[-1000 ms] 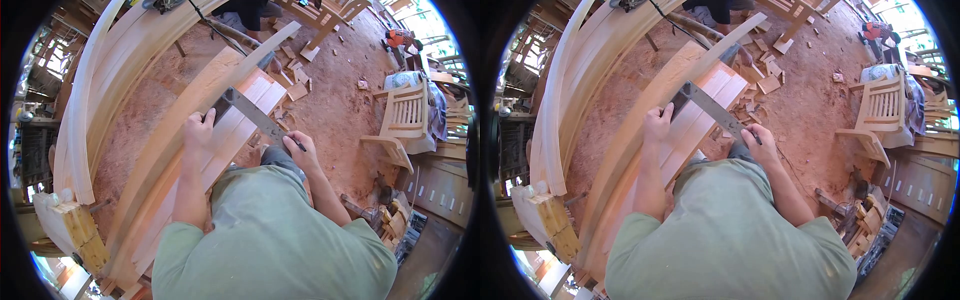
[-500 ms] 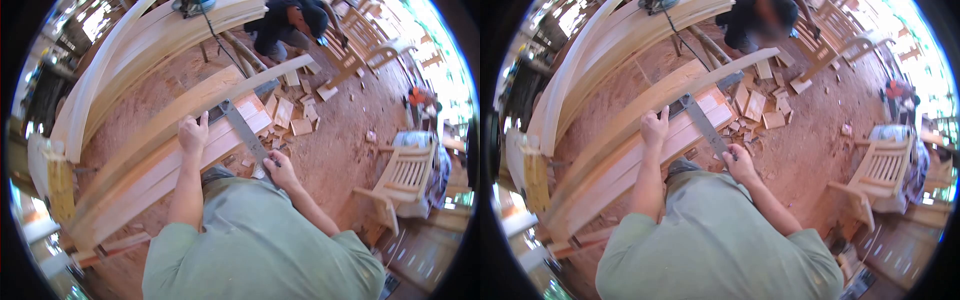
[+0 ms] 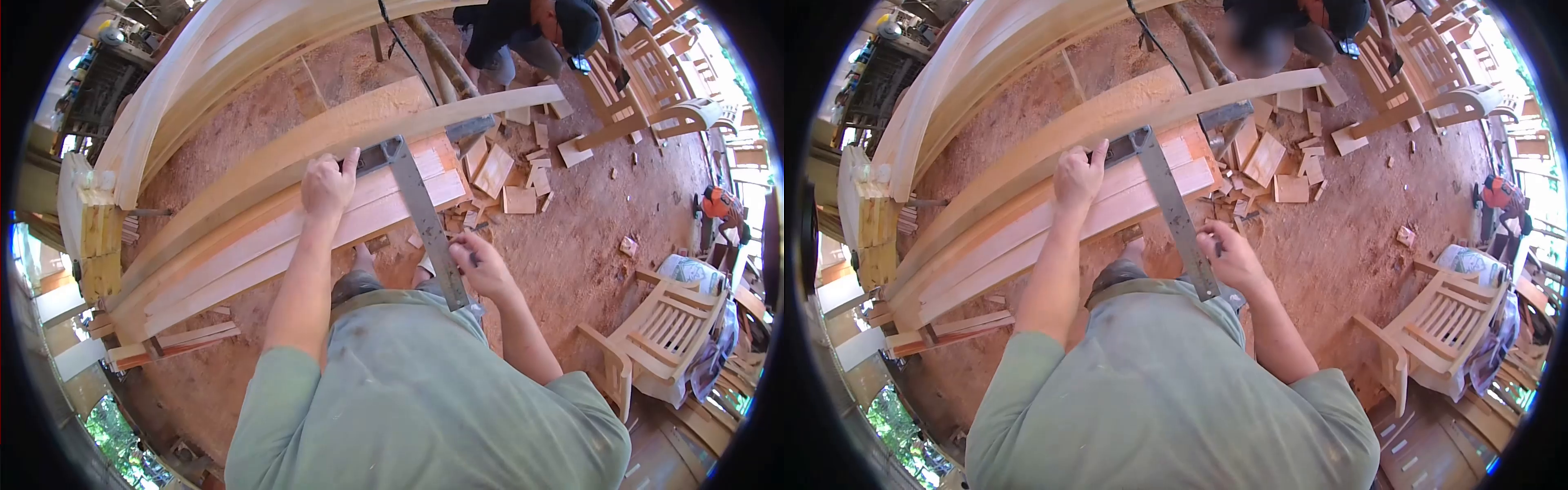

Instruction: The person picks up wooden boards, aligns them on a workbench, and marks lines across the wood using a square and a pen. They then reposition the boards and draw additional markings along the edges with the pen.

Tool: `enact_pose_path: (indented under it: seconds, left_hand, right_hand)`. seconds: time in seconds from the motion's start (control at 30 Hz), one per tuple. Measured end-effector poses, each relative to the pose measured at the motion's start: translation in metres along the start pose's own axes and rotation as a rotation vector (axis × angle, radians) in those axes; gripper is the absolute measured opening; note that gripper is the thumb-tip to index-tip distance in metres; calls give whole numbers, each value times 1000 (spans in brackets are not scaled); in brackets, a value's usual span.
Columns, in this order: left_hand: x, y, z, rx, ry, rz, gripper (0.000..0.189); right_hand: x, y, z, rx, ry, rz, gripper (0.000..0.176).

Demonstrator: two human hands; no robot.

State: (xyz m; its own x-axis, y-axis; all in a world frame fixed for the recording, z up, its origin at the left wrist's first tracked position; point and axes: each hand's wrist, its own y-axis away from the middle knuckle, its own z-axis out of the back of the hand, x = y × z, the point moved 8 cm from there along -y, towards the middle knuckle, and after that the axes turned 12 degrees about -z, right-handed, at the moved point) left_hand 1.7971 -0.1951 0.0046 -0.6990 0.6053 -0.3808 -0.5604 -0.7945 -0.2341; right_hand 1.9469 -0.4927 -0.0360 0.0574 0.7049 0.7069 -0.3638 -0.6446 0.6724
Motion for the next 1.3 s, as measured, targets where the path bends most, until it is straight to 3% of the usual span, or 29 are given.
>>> enact_pose_path:
  seconds: [0.03,0.07,0.13,0.23,0.33,0.37,0.57,0.77,1.0,1.23,1.3]
  left_hand:
    - [1,1,-1,-1,-9,4,59]
    - [1,1,-2,11,-11,4,59]
    - [0,0,-1,4,-38,-28,59]
    - [-4,0,3,-2,-28,-35,59]
    - [-6,-1,4,21,-15,-33,59]
    - [-6,-2,4,29,-13,-38,59]
    - [-4,-3,-1,81,-62,-22,61]
    - [-4,-2,-2,117,-42,11,62]
    - [-7,-3,5,27,-68,-28,58]
    - [-8,-3,7,25,-73,-14,58]
    - [-8,-3,6,30,-71,-20,58]
  right_hand:
    - [10,2,13,-122,54,74,25]
    - [13,1,18,-119,48,64,25]
    - [37,7,50,-320,-247,316,25]
    - [63,11,69,-320,-335,440,24]
    - [82,2,68,-261,-343,432,21]
    - [99,2,61,-249,-482,462,21]
    - [134,-39,27,-288,-81,652,24]
    - [145,-45,16,-280,150,630,24]
    - [145,-48,13,-264,278,625,23]
    - [154,-47,16,-218,164,551,23]
    - [155,-46,15,-251,207,624,22]
